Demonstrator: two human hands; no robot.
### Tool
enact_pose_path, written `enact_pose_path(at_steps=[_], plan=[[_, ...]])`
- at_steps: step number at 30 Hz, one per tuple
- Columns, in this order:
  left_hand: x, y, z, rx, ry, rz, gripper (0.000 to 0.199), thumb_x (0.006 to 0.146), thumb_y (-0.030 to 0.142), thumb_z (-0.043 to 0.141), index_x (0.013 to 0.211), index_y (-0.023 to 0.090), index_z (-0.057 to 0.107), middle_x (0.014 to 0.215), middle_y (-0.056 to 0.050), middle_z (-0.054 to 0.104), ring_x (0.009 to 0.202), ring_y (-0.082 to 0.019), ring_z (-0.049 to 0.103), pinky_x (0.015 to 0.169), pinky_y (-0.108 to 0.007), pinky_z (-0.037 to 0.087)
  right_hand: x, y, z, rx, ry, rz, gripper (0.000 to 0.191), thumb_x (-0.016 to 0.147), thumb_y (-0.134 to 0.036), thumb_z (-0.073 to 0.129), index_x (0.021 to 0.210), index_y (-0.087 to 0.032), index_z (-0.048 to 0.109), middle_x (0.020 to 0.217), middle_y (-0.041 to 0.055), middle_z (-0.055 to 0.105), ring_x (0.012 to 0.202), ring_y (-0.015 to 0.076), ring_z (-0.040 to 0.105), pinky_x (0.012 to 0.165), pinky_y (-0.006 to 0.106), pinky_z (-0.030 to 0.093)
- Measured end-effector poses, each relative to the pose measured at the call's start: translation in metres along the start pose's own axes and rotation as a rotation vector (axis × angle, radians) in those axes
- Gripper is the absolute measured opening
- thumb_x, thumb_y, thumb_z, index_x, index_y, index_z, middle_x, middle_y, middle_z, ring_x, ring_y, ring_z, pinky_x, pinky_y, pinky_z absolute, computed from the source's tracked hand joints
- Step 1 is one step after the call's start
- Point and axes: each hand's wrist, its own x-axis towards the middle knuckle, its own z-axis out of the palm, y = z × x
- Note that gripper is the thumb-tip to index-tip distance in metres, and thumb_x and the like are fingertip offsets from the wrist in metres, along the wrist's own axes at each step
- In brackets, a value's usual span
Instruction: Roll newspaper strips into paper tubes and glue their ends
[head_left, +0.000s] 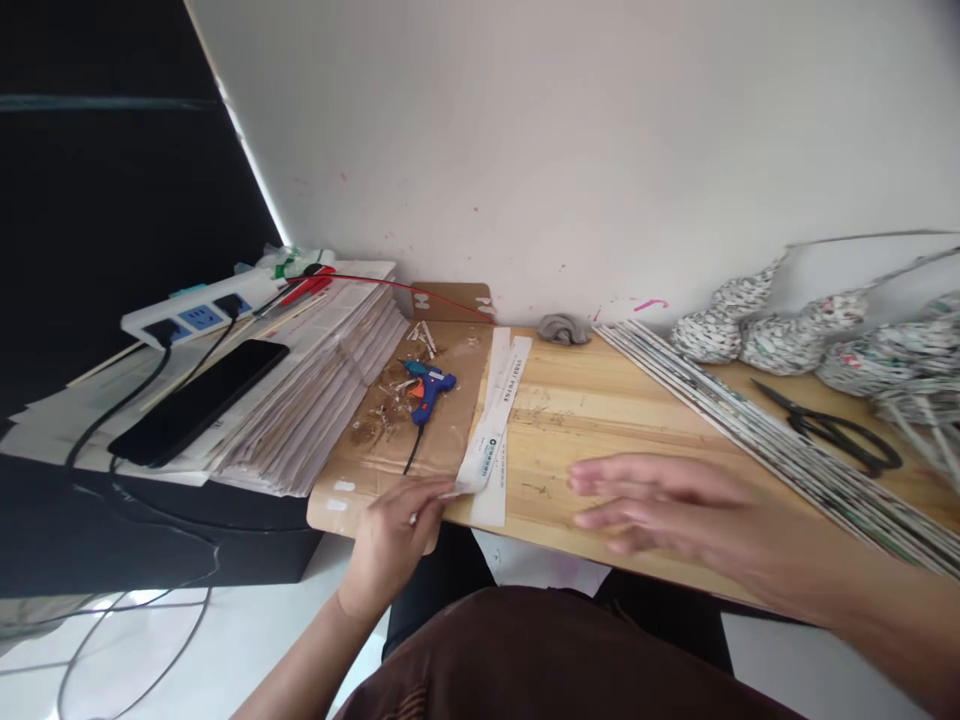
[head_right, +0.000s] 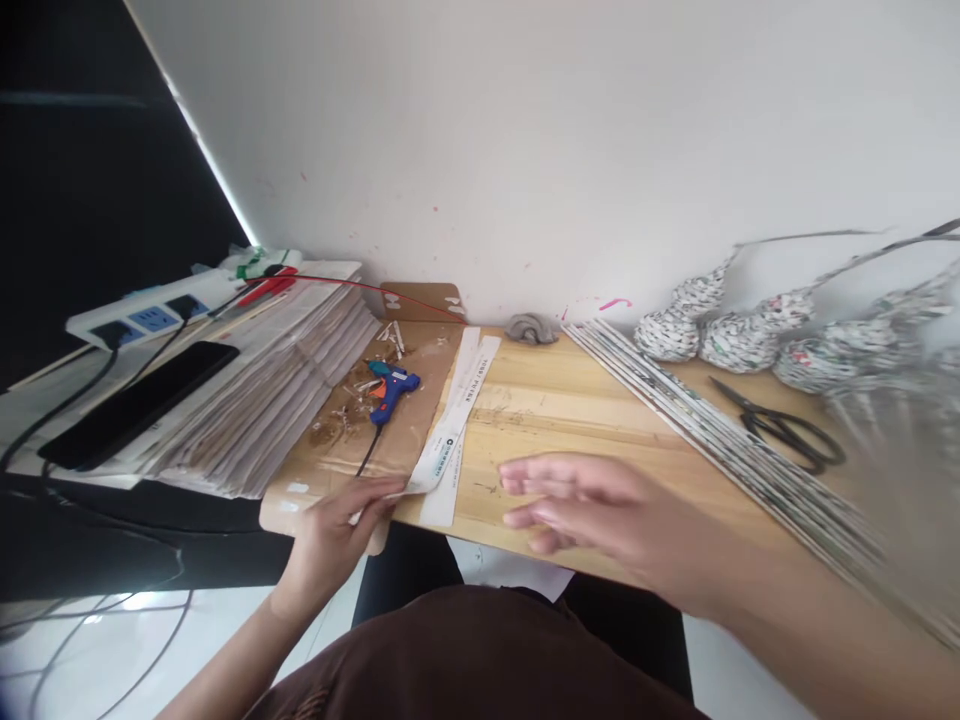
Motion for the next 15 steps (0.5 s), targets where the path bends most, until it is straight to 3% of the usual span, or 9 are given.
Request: enact_pose_path(at_steps=[3, 7, 11, 15], plan=[[0.01, 0.006, -0.001, -0.036, 0.099, -0.212, 0.015, 0.083, 0.03, 0.058, 0.09, 0.024, 0.07, 0.092, -0.001, 0.072, 0.085, -0.017, 0.066, 0.077, -0.029, 0.053, 0.041, 0.006, 0.025, 0.11, -0.005, 0.06, 0.042, 0.077, -0.022, 0.068, 0.118, -0.02, 0.059, 0.133, 0.0124, 0.05, 0.109, 0.0243, 0.058, 0.092, 0.038, 0.049], [0.019, 0.009, -0.003, -0.061, 0.177, -0.313, 0.018, 0.079, 0.036, 0.062, 0.084, 0.022, 0.07, 0.087, -0.001, 0.072, 0.074, -0.016, 0.067, 0.066, -0.026, 0.053, 0.096, 0.025, 0.041, 0.221, 0.1, -0.001, 0.041, 0.078, -0.019, 0.067, 0.118, -0.017, 0.057, 0.132, 0.0139, 0.05, 0.108, 0.0217, 0.059, 0.093, 0.036, 0.048], [0.019, 0.009, 0.0, -0.102, 0.204, -0.289, 0.014, 0.078, 0.034, 0.063, 0.082, 0.021, 0.068, 0.085, -0.001, 0.072, 0.076, -0.017, 0.067, 0.069, -0.026, 0.053, 0.113, 0.027, 0.05, 0.265, -0.027, -0.002, 0.025, 0.08, -0.016, 0.063, 0.106, -0.016, 0.062, 0.116, 0.0111, 0.062, 0.099, 0.019, 0.063, 0.085, 0.032, 0.052], [0.014, 0.011, 0.005, -0.085, 0.157, -0.114, 0.006, 0.079, 0.023, 0.061, 0.083, 0.021, 0.066, 0.088, -0.002, 0.071, 0.085, -0.018, 0.066, 0.075, -0.029, 0.053, 0.121, 0.025, 0.047, 0.317, -0.082, 0.013, 0.018, 0.086, -0.027, 0.058, 0.092, -0.011, 0.064, 0.095, 0.0124, 0.069, 0.084, 0.0182, 0.068, 0.076, 0.031, 0.054]])
